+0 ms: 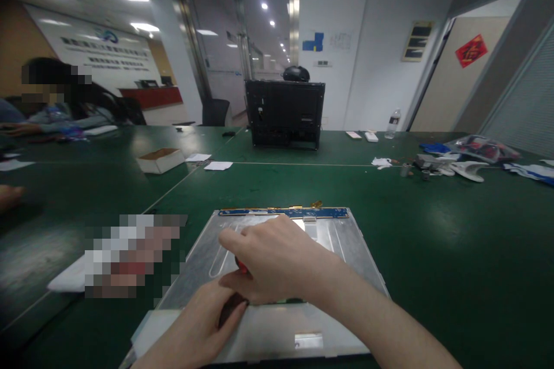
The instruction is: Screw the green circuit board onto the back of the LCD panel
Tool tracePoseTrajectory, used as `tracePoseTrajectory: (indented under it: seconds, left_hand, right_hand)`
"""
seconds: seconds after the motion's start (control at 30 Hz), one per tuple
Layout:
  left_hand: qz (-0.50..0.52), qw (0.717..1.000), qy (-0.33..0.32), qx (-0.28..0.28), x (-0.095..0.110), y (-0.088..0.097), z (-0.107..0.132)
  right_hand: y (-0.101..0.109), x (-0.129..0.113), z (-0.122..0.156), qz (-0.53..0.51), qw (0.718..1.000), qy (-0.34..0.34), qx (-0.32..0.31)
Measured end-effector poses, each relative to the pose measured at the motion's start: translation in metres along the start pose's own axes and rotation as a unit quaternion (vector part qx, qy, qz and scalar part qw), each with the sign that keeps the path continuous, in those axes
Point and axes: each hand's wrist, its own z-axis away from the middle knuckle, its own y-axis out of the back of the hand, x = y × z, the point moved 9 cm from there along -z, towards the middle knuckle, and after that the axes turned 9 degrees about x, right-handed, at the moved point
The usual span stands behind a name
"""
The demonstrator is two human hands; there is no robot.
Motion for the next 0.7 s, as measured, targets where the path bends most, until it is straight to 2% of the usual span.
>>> tracePoseTrajectory:
  seconds: [0.13,0.3,0.7]
  left_hand:
    - [-0.001,1.0,0.003,-0.006,0.0,0.0,-0.001]
    - [-0.004,1.0,-0.005,-0.002,0.001,0.0,-0.001]
    - [0.0,1.0,-0.008,0.002,0.002,0.001,-0.001]
  right_hand:
    - [-0.002,0.004,0.0,0.015,1.0,-0.01,-0.001]
    - [0.001,-0.003,0.003,0.002,1.0,0.013,0.017]
    - [0.001,-0.007,0.0,0.008,1.0,0.009,0.022]
